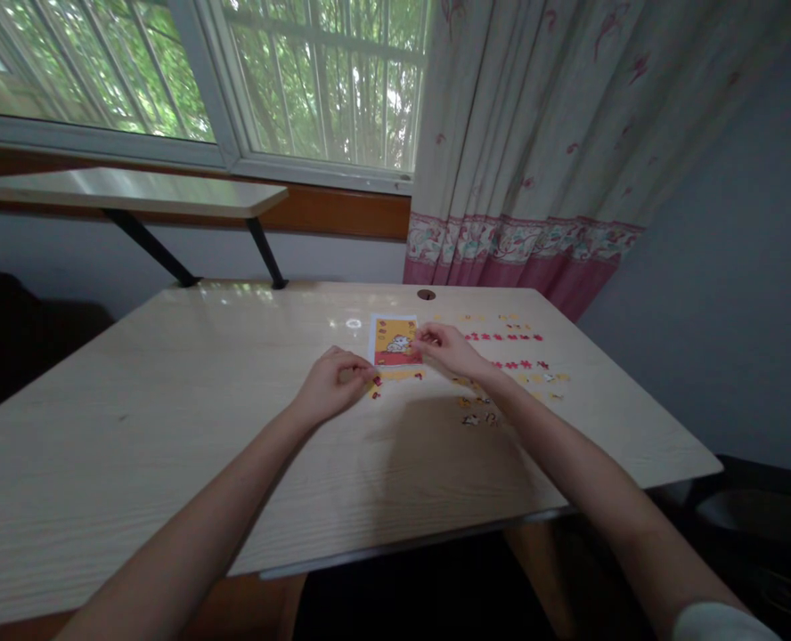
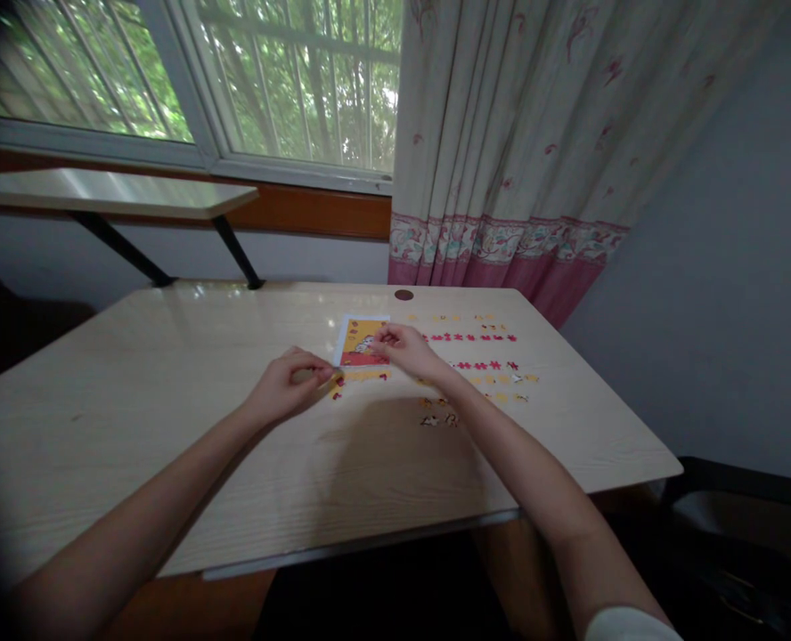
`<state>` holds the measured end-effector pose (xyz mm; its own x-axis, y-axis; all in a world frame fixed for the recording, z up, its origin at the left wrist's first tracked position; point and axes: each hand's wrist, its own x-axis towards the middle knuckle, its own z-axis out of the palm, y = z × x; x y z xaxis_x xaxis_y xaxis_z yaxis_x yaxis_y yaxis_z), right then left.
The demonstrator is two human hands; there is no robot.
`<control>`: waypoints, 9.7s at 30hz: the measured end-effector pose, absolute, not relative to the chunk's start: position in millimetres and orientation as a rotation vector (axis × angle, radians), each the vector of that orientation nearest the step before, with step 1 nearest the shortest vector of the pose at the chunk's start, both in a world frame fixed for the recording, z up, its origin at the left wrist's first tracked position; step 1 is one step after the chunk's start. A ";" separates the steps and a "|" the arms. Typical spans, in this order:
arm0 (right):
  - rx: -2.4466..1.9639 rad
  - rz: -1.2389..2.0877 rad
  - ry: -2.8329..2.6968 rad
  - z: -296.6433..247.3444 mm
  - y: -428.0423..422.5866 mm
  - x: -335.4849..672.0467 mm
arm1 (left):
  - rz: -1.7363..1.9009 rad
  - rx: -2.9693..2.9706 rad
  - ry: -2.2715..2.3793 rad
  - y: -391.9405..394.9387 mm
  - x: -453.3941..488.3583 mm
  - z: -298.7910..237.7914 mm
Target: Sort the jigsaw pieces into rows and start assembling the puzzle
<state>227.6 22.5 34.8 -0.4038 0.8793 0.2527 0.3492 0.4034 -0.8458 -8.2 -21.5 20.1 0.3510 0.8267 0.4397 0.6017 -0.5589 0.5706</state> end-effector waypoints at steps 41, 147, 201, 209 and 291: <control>-1.040 0.233 -2.317 -0.6 -30.0 190.7 | 0.893 2.405 1.281 -6.3 -25.9 10.2; -1.333 0.147 -2.434 7.0 2.1 246.3 | 0.594 2.688 1.284 -7.4 -29.8 5.3; -2.195 0.043 -2.082 10.2 104.2 463.0 | 0.729 2.730 1.352 -6.4 -32.0 3.7; -2.252 0.117 -2.163 20.1 110.6 458.6 | 0.722 2.727 1.348 -6.1 -31.9 3.0; -1.436 0.232 -2.389 11.4 -20.5 248.0 | 0.681 2.681 1.302 -9.1 -26.2 5.9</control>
